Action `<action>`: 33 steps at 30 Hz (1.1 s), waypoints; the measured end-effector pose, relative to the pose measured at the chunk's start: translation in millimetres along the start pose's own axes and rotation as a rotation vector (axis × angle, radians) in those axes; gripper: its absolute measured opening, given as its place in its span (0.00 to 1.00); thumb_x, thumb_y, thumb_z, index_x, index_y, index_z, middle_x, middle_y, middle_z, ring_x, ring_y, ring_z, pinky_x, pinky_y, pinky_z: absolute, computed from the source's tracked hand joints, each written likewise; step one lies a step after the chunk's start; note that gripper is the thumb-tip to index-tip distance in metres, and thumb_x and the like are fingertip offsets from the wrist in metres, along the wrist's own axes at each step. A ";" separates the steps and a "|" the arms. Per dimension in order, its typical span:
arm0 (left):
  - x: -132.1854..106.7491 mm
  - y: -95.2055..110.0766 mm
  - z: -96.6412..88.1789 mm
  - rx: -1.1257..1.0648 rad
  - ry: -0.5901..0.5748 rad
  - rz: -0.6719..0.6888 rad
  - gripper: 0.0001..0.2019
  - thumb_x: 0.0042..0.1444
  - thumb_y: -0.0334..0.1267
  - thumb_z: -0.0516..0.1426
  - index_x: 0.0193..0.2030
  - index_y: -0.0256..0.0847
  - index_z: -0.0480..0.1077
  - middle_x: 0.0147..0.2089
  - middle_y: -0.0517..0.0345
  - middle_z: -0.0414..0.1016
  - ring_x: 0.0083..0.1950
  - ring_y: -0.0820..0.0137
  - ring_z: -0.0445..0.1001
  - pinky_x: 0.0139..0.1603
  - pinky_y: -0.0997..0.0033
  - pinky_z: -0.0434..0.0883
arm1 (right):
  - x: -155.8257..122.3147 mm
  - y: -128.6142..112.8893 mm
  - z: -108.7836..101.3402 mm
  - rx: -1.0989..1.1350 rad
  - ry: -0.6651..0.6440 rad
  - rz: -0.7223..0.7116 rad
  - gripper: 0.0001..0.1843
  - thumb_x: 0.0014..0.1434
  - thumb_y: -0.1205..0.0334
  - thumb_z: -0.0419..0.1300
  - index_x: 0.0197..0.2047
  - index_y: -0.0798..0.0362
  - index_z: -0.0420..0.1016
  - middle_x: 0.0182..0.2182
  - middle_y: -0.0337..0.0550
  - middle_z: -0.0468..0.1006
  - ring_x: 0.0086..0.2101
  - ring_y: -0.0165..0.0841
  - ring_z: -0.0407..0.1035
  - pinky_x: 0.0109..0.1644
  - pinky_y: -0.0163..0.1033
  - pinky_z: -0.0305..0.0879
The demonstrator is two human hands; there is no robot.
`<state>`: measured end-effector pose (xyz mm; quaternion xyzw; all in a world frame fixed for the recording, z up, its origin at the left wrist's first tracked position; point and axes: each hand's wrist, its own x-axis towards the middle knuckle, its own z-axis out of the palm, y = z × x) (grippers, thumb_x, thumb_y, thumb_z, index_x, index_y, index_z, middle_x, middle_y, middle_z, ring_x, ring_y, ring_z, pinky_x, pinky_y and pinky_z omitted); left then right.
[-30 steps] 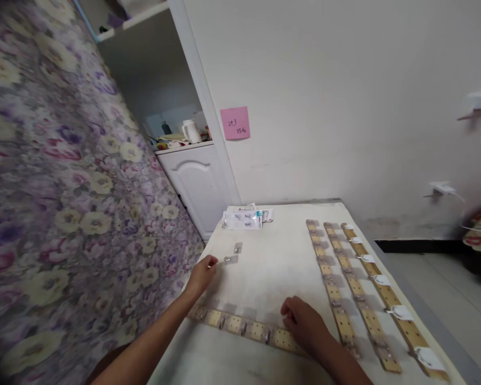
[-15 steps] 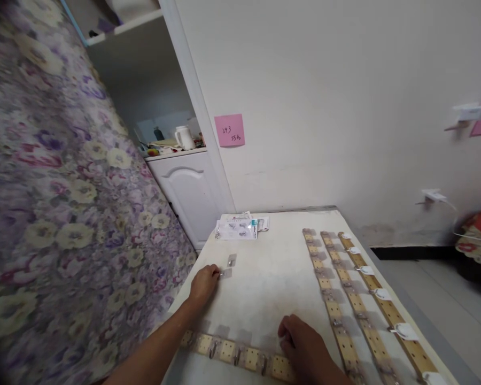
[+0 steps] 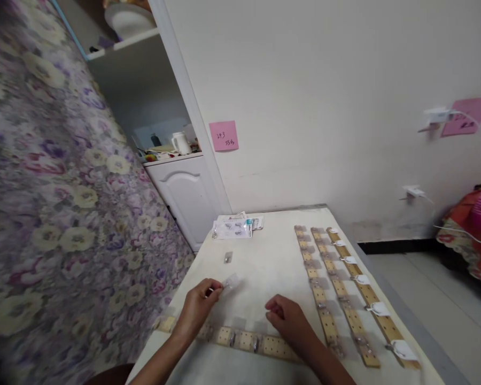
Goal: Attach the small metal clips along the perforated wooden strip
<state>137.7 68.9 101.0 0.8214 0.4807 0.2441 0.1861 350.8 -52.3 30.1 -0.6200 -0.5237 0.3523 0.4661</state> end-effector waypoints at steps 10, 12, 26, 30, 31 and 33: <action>-83.6 76.2 36.7 -0.387 -0.073 -0.065 0.05 0.52 0.36 0.53 0.27 0.42 0.68 0.29 0.60 0.70 0.30 0.71 0.68 0.31 0.73 0.62 | -13.7 -25.5 -8.1 0.362 -0.036 0.074 0.14 0.49 0.51 0.58 0.29 0.54 0.66 0.18 0.31 0.64 0.17 0.23 0.60 0.20 0.30 0.57; -89.2 78.0 44.7 -0.422 -0.081 -0.095 0.04 0.51 0.36 0.54 0.27 0.42 0.68 0.29 0.60 0.70 0.30 0.70 0.68 0.31 0.73 0.62 | -17.2 -23.3 -11.9 0.372 -0.052 0.075 0.14 0.49 0.50 0.58 0.27 0.53 0.65 0.18 0.30 0.64 0.17 0.23 0.58 0.20 0.30 0.56; -121.4 74.5 84.3 -0.954 -0.271 -0.447 0.15 0.48 0.51 0.55 0.34 0.41 0.62 0.19 0.68 0.65 0.14 0.78 0.61 0.14 0.78 0.55 | -17.6 0.0 -40.0 0.110 -0.083 0.067 0.08 0.50 0.59 0.57 0.28 0.55 0.71 0.20 0.35 0.69 0.22 0.25 0.60 0.26 0.31 0.56; -133.4 66.5 104.7 -1.096 -0.427 -0.673 0.19 0.44 0.53 0.56 0.35 0.40 0.61 0.19 0.65 0.70 0.12 0.78 0.62 0.11 0.80 0.52 | -14.9 15.8 -29.5 -0.049 -0.145 0.058 0.06 0.48 0.64 0.56 0.26 0.56 0.72 0.21 0.37 0.73 0.24 0.27 0.63 0.29 0.31 0.58; -135.0 66.2 108.3 -1.129 -0.448 -0.711 0.20 0.43 0.53 0.56 0.35 0.39 0.61 0.19 0.64 0.71 0.12 0.78 0.63 0.11 0.80 0.52 | -14.8 17.5 -26.8 -0.075 -0.155 0.062 0.05 0.47 0.64 0.56 0.26 0.56 0.72 0.21 0.37 0.73 0.24 0.27 0.63 0.28 0.31 0.58; -135.7 67.6 113.2 -1.180 -0.454 -0.759 0.21 0.43 0.53 0.57 0.36 0.38 0.62 0.19 0.63 0.71 0.12 0.78 0.64 0.11 0.80 0.52 | -15.0 18.1 -23.4 -0.106 -0.164 0.067 0.05 0.47 0.66 0.56 0.26 0.56 0.72 0.20 0.37 0.73 0.24 0.27 0.63 0.27 0.31 0.57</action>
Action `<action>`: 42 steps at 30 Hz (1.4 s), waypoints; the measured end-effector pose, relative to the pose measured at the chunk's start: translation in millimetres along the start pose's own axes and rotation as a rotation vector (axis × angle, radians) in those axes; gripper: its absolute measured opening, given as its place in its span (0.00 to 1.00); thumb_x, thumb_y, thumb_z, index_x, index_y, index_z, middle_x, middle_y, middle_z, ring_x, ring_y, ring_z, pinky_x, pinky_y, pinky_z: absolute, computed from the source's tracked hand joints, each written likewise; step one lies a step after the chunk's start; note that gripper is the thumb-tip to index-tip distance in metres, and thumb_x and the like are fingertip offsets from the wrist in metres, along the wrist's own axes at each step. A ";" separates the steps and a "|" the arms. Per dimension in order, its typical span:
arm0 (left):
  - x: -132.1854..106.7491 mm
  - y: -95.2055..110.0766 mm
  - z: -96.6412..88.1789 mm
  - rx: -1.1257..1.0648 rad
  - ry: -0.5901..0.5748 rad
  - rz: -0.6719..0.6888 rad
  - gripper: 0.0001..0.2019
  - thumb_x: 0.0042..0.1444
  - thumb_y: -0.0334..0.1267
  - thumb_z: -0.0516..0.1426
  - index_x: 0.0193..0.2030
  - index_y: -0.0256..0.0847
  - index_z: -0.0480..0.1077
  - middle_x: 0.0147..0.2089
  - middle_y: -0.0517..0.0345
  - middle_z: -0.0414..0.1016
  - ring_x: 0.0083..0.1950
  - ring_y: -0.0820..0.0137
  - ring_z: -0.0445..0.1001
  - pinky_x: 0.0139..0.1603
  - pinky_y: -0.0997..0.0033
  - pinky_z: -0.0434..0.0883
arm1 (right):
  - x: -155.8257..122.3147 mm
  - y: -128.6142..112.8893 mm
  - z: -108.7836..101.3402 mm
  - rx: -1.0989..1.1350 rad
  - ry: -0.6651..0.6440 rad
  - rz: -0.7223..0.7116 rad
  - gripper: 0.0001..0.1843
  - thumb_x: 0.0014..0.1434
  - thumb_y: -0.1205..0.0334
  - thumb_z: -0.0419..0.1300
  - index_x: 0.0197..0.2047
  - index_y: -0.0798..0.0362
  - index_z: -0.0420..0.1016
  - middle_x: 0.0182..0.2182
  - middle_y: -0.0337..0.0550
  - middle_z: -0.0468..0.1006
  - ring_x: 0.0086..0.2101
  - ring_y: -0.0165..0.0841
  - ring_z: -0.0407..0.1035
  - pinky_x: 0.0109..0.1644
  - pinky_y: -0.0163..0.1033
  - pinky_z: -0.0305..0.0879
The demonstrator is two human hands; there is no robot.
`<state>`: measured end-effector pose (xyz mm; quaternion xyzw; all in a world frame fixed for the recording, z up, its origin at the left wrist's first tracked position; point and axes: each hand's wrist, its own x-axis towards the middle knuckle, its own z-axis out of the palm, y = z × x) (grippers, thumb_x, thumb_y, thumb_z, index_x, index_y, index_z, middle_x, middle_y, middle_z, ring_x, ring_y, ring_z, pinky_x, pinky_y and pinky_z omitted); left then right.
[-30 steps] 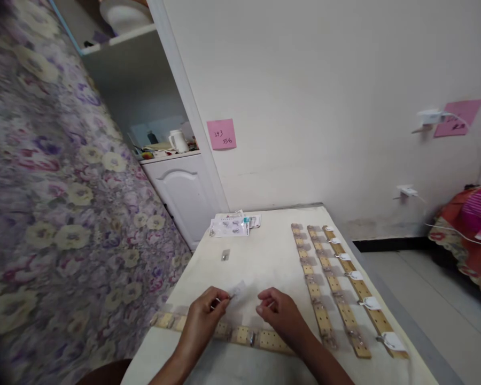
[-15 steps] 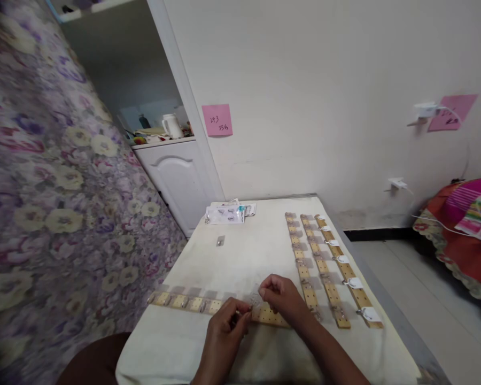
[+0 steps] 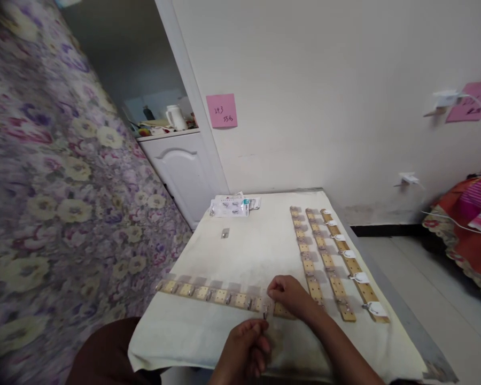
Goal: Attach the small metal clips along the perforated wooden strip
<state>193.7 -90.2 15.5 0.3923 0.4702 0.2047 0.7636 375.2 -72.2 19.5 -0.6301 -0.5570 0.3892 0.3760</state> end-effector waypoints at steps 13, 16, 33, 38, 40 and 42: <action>20.5 3.8 13.3 -0.079 0.072 -0.038 0.12 0.48 0.45 0.55 0.30 0.37 0.64 0.16 0.62 0.70 0.12 0.78 0.63 0.13 0.79 0.52 | 4.0 -0.5 -2.4 -0.257 0.007 0.043 0.07 0.47 0.67 0.55 0.28 0.55 0.74 0.24 0.40 0.76 0.26 0.28 0.66 0.31 0.32 0.56; 23.2 4.4 16.6 -0.058 0.097 -0.033 0.11 0.47 0.45 0.55 0.28 0.38 0.64 0.16 0.63 0.69 0.11 0.78 0.62 0.13 0.78 0.50 | 4.1 -0.3 -2.2 -0.295 0.015 0.045 0.07 0.48 0.66 0.55 0.28 0.55 0.74 0.25 0.41 0.77 0.27 0.29 0.66 0.31 0.33 0.56; 23.3 3.2 21.4 -0.017 0.133 -0.010 0.11 0.48 0.45 0.53 0.27 0.38 0.63 0.16 0.63 0.69 0.12 0.78 0.62 0.13 0.78 0.49 | 1.5 -1.5 -6.2 -0.308 -0.016 0.019 0.08 0.47 0.65 0.55 0.30 0.55 0.75 0.25 0.41 0.76 0.27 0.29 0.66 0.30 0.32 0.56; 21.3 3.9 21.8 -0.013 0.128 0.010 0.10 0.49 0.43 0.52 0.26 0.38 0.64 0.16 0.63 0.69 0.12 0.79 0.62 0.13 0.78 0.50 | 0.0 -2.2 -5.9 -0.296 -0.022 0.024 0.07 0.46 0.65 0.56 0.30 0.55 0.74 0.24 0.40 0.75 0.26 0.29 0.66 0.29 0.32 0.56; 21.3 4.0 21.7 -0.010 0.130 0.008 0.10 0.49 0.43 0.52 0.26 0.38 0.64 0.16 0.63 0.69 0.12 0.79 0.62 0.13 0.78 0.50 | -0.3 -2.1 -6.3 -0.294 -0.021 0.026 0.07 0.46 0.65 0.57 0.30 0.55 0.74 0.24 0.40 0.75 0.26 0.29 0.66 0.29 0.32 0.56; 21.8 3.9 21.4 -0.007 0.130 0.001 0.10 0.48 0.43 0.53 0.26 0.38 0.64 0.15 0.63 0.68 0.11 0.78 0.61 0.13 0.78 0.50 | -0.5 -1.4 -6.5 -0.292 -0.024 0.029 0.07 0.46 0.65 0.57 0.31 0.55 0.73 0.24 0.40 0.75 0.26 0.29 0.66 0.29 0.32 0.56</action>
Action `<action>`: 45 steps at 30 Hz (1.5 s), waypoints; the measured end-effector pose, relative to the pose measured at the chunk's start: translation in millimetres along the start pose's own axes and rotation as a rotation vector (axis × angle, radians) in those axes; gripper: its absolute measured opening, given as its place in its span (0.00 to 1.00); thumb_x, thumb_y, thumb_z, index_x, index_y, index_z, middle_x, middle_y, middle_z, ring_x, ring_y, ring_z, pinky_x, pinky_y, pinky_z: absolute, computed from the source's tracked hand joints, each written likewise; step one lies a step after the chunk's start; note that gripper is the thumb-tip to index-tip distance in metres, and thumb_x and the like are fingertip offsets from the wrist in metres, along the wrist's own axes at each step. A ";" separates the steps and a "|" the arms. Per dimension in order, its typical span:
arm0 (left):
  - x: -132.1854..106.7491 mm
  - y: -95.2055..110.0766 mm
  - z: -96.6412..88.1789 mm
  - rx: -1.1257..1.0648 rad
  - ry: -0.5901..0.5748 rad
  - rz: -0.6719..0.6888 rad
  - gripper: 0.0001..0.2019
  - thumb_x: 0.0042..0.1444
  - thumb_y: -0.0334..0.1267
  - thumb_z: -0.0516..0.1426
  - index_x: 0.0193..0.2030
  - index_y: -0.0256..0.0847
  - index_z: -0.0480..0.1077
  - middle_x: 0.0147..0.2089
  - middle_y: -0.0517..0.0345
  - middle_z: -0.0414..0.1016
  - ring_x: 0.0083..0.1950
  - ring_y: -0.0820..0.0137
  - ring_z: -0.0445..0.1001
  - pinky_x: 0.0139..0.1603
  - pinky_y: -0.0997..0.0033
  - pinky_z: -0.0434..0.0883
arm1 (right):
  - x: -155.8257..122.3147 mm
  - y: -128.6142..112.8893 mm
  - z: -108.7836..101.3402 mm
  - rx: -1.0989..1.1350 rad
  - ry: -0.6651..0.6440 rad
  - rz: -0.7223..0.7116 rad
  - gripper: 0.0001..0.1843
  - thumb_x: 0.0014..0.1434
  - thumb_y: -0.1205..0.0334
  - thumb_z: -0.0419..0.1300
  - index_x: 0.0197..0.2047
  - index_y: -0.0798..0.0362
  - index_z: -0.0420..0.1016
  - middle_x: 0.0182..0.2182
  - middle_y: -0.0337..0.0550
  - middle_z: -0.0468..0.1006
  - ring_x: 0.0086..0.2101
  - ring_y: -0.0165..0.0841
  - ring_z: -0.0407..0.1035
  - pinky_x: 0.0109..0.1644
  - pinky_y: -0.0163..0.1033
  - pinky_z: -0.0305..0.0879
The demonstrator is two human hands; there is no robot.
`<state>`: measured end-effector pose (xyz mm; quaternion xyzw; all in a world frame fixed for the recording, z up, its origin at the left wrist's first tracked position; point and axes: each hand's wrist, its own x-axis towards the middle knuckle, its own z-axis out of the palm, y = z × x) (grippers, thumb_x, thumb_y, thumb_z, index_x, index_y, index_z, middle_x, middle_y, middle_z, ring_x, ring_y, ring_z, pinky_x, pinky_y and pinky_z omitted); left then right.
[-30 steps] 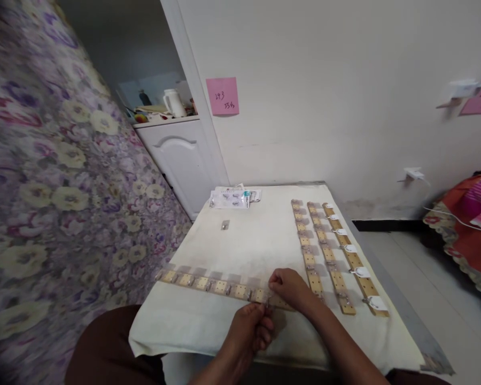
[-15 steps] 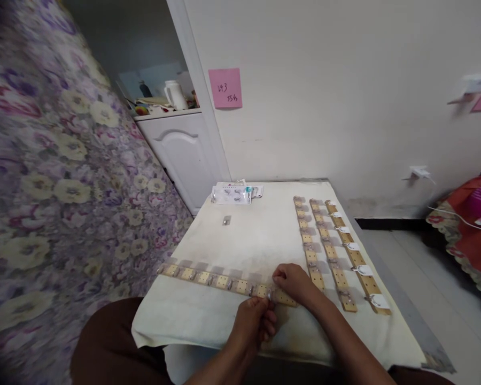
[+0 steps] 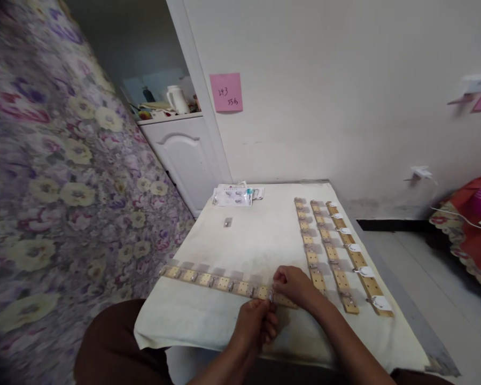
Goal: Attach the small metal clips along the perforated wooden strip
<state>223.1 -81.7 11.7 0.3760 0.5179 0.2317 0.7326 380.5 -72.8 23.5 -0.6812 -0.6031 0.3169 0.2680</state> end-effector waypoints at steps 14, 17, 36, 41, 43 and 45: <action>1.5 0.3 1.9 0.011 0.005 -0.014 0.09 0.52 0.39 0.48 0.27 0.37 0.63 0.15 0.63 0.68 0.10 0.78 0.61 0.12 0.78 0.51 | 0.9 4.1 1.1 -0.020 -0.018 0.017 0.07 0.46 0.63 0.59 0.31 0.54 0.73 0.25 0.39 0.75 0.27 0.29 0.66 0.30 0.33 0.56; 1.7 0.9 2.3 0.015 0.013 -0.016 0.09 0.53 0.38 0.48 0.27 0.37 0.63 0.14 0.63 0.68 0.10 0.78 0.61 0.11 0.79 0.51 | 0.2 4.3 1.0 -0.019 -0.024 0.013 0.07 0.46 0.62 0.59 0.31 0.54 0.72 0.25 0.39 0.75 0.26 0.29 0.65 0.29 0.33 0.56; 2.6 0.2 4.4 0.034 0.029 -0.017 0.07 0.50 0.35 0.49 0.24 0.37 0.63 0.13 0.63 0.67 0.09 0.78 0.61 0.11 0.79 0.50 | -0.1 3.2 3.1 -0.032 -0.017 0.072 0.12 0.41 0.61 0.63 0.32 0.54 0.72 0.27 0.39 0.76 0.28 0.30 0.67 0.31 0.33 0.57; 3.0 -1.1 3.3 0.040 0.014 -0.012 0.06 0.49 0.35 0.49 0.25 0.37 0.64 0.14 0.63 0.68 0.10 0.78 0.61 0.11 0.78 0.51 | 1.8 3.4 3.6 -0.026 -0.018 0.079 0.12 0.41 0.61 0.63 0.32 0.54 0.73 0.27 0.39 0.75 0.28 0.30 0.67 0.32 0.33 0.58; 3.3 -1.5 2.7 0.042 0.006 -0.009 0.07 0.49 0.36 0.49 0.25 0.37 0.64 0.14 0.63 0.68 0.10 0.78 0.62 0.12 0.78 0.50 | 2.5 3.7 3.6 -0.024 -0.019 0.086 0.12 0.40 0.61 0.64 0.32 0.54 0.73 0.27 0.39 0.75 0.28 0.30 0.67 0.32 0.33 0.58; 3.7 -1.8 1.7 0.044 -0.002 -0.009 0.07 0.49 0.36 0.50 0.25 0.37 0.64 0.14 0.63 0.68 0.10 0.79 0.61 0.12 0.78 0.50 | 3.2 4.4 3.5 -0.021 -0.022 0.097 0.13 0.39 0.61 0.64 0.32 0.54 0.72 0.27 0.40 0.75 0.28 0.30 0.67 0.32 0.33 0.58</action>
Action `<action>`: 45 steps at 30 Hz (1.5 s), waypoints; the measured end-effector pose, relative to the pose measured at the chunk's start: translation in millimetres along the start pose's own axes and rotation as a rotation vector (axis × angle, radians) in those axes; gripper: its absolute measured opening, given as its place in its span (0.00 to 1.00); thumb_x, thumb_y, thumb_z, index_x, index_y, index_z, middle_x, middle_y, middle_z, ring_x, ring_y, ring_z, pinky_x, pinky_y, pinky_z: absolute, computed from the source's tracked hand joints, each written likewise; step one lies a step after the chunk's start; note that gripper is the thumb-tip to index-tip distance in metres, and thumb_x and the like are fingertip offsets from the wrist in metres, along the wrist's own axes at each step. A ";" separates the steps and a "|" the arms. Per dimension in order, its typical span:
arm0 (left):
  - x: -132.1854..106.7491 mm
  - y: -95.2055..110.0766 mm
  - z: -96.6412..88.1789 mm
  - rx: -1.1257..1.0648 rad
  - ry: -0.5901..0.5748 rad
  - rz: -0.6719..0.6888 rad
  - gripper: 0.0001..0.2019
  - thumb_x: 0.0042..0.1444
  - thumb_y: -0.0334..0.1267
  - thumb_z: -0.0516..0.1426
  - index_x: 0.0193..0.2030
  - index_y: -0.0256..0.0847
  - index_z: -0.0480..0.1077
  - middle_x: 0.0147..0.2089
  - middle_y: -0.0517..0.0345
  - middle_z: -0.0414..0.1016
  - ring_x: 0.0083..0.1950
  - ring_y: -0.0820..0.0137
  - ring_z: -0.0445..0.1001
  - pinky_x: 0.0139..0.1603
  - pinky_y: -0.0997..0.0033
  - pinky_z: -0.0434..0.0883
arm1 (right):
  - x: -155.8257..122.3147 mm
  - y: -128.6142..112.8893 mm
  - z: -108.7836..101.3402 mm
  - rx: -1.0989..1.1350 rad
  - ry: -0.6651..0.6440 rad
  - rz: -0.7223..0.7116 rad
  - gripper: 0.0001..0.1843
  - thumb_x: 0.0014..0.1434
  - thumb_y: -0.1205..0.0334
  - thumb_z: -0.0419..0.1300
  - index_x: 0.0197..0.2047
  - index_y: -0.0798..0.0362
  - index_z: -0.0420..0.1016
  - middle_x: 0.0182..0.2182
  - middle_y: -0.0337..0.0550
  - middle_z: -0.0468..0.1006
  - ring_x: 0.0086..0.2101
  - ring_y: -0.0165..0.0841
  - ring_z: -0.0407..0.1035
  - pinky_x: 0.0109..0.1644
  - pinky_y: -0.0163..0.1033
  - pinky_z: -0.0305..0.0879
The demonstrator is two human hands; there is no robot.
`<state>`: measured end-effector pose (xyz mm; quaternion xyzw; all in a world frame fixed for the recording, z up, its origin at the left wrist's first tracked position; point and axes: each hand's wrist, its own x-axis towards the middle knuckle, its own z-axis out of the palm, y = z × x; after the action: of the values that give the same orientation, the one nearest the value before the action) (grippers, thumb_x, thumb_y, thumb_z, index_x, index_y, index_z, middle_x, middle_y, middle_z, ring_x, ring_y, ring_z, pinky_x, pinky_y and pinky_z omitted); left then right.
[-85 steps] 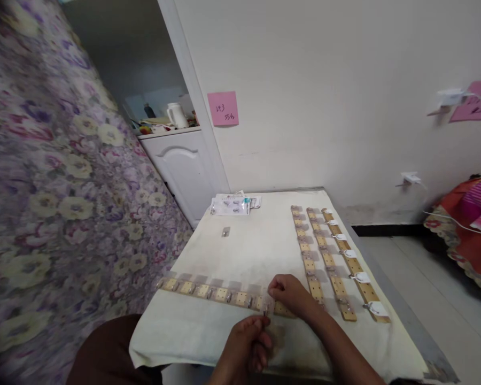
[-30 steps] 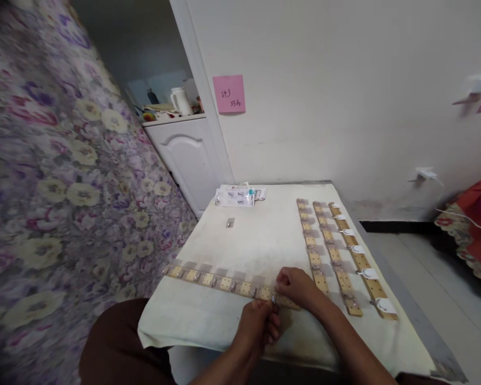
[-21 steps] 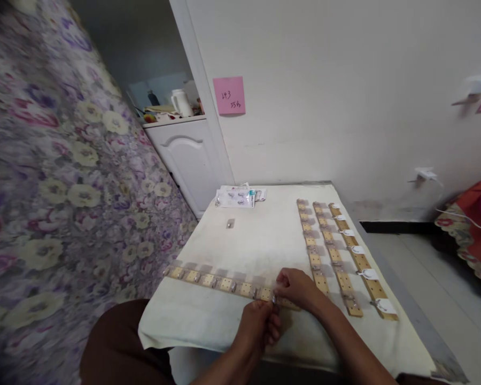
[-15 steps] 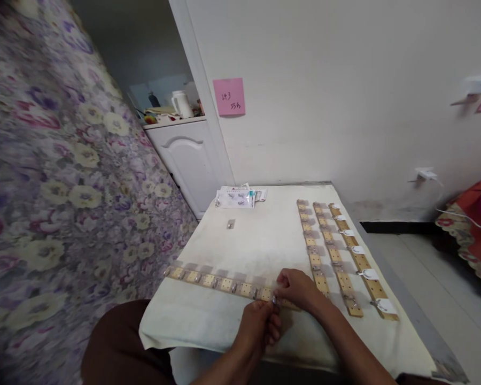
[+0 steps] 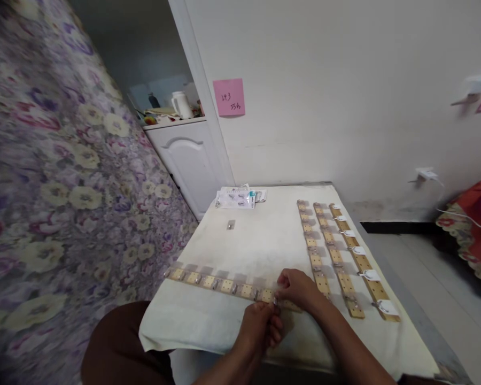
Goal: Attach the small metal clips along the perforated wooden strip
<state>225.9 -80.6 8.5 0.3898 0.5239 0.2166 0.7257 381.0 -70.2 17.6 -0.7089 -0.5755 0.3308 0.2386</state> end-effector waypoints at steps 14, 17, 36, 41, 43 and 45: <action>-13.0 2.5 -9.7 0.061 -0.126 -0.068 0.11 0.42 0.45 0.54 0.23 0.38 0.65 0.14 0.59 0.69 0.11 0.75 0.63 0.14 0.76 0.52 | 5.6 4.8 5.1 0.059 -0.065 0.003 0.15 0.39 0.64 0.65 0.34 0.55 0.71 0.23 0.36 0.72 0.25 0.27 0.64 0.27 0.31 0.54; -22.5 0.4 -18.5 0.120 -0.234 -0.085 0.10 0.41 0.44 0.55 0.23 0.38 0.67 0.14 0.59 0.69 0.11 0.75 0.63 0.13 0.77 0.53 | 3.7 2.2 6.9 0.030 -0.052 0.007 0.14 0.40 0.65 0.64 0.34 0.55 0.71 0.23 0.36 0.73 0.24 0.28 0.64 0.27 0.32 0.54; 83.9 178.0 -124.8 0.843 0.430 0.509 0.02 0.49 0.31 0.51 0.27 0.41 0.63 0.27 0.60 0.72 0.30 0.72 0.70 0.30 0.75 0.64 | -10.8 -8.9 -44.5 0.227 0.203 -0.064 0.09 0.52 0.57 0.54 0.36 0.51 0.70 0.28 0.39 0.73 0.27 0.31 0.66 0.30 0.36 0.61; 134.2 193.8 -123.0 1.003 0.633 0.517 0.03 0.51 0.33 0.51 0.30 0.41 0.65 0.35 0.54 0.75 0.40 0.66 0.71 0.38 0.71 0.63 | -16.5 -4.2 -61.7 0.248 0.297 -0.031 0.11 0.53 0.55 0.54 0.37 0.50 0.70 0.27 0.39 0.73 0.27 0.32 0.66 0.29 0.36 0.60; 147.1 196.2 -119.6 1.055 0.666 0.486 0.03 0.52 0.35 0.51 0.32 0.40 0.65 0.37 0.51 0.76 0.41 0.65 0.72 0.38 0.70 0.62 | -18.7 -3.3 -67.5 0.242 0.312 -0.026 0.10 0.53 0.54 0.54 0.37 0.50 0.70 0.26 0.39 0.73 0.27 0.32 0.66 0.29 0.35 0.59; 156.9 198.2 -117.1 1.099 0.684 0.447 0.05 0.52 0.37 0.51 0.34 0.40 0.66 0.38 0.48 0.76 0.43 0.62 0.72 0.37 0.70 0.62 | -20.6 -3.9 -72.0 0.236 0.322 -0.029 0.10 0.54 0.55 0.54 0.36 0.50 0.70 0.26 0.38 0.73 0.27 0.31 0.65 0.29 0.35 0.58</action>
<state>191.8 191.9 55.5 0.7102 0.6644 0.1745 0.1541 429.5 -86.3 72.5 -0.7113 -0.4974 0.2746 0.4138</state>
